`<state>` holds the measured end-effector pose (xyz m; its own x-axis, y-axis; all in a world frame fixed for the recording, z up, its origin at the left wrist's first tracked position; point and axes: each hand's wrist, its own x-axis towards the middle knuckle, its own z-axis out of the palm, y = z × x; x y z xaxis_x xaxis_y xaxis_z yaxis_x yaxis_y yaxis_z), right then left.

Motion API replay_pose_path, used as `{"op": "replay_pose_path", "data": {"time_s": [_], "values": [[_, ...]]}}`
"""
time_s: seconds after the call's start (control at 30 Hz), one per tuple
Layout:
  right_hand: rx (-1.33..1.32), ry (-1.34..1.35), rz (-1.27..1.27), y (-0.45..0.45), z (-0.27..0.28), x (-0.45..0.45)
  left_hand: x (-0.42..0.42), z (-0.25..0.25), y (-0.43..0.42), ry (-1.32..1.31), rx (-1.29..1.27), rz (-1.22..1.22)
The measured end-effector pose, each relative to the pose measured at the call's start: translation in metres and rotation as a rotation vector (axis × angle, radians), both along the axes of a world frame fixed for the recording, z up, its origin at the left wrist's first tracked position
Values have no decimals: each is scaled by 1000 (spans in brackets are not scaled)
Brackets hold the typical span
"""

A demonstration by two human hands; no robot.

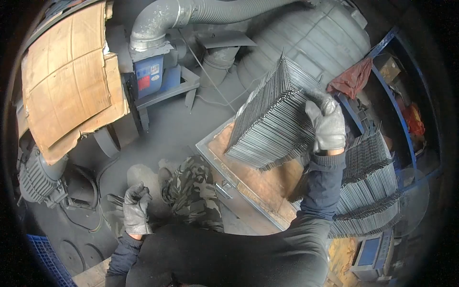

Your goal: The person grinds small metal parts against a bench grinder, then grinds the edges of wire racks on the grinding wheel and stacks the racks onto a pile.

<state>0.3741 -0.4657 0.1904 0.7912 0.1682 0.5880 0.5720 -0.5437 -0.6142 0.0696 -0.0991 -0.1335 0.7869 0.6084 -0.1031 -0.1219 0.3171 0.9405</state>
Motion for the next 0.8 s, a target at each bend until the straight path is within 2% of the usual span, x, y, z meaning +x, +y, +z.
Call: {"op": "replay_pose_path", "data": {"time_s": [0.07, 0.1, 0.2, 0.33, 0.4, 0.47, 0.5, 0.53, 0.57, 0.6, 0.67, 0.73, 0.8], "values": [[23, 82, 63, 0, -3, -4, 0, -1, -2, 2, -8, 7], [95, 76, -2, 5, -11, -3, -1, -1, -1, 4, 2, 9], [-272, -226, -109, 9, -15, 2, -5, 4, 0, -4, 44, 5], [-357, -388, -181, 12, -22, 11, -25, 41, 7, 62, 197, 5], [-382, -424, -185, 13, -26, 14, -47, 74, 9, 145, 264, 86], [-406, -453, -170, 21, -21, 5, -89, 77, 28, 210, 519, 144], [-370, -441, -198, 31, -21, -5, -119, 77, 40, 300, 384, 373], [-157, -434, -124, 29, -32, -5, -150, 77, 51, 355, 231, 611], [-100, -528, -147, 35, -42, -12, -172, 78, 62, 374, 173, 803], [-36, -621, -174, 41, -53, -20, -186, 77, 69, 380, 190, 884], [-290, -861, -299, 24, -80, -32, -202, 72, 71, 390, 229, 889], [-54, -803, -296, 48, -134, -37, -190, 62, 64, 405, 239, 804], [47, -641, -234, 77, -181, -48, -163, 48, 57, 401, 226, 684]]}}
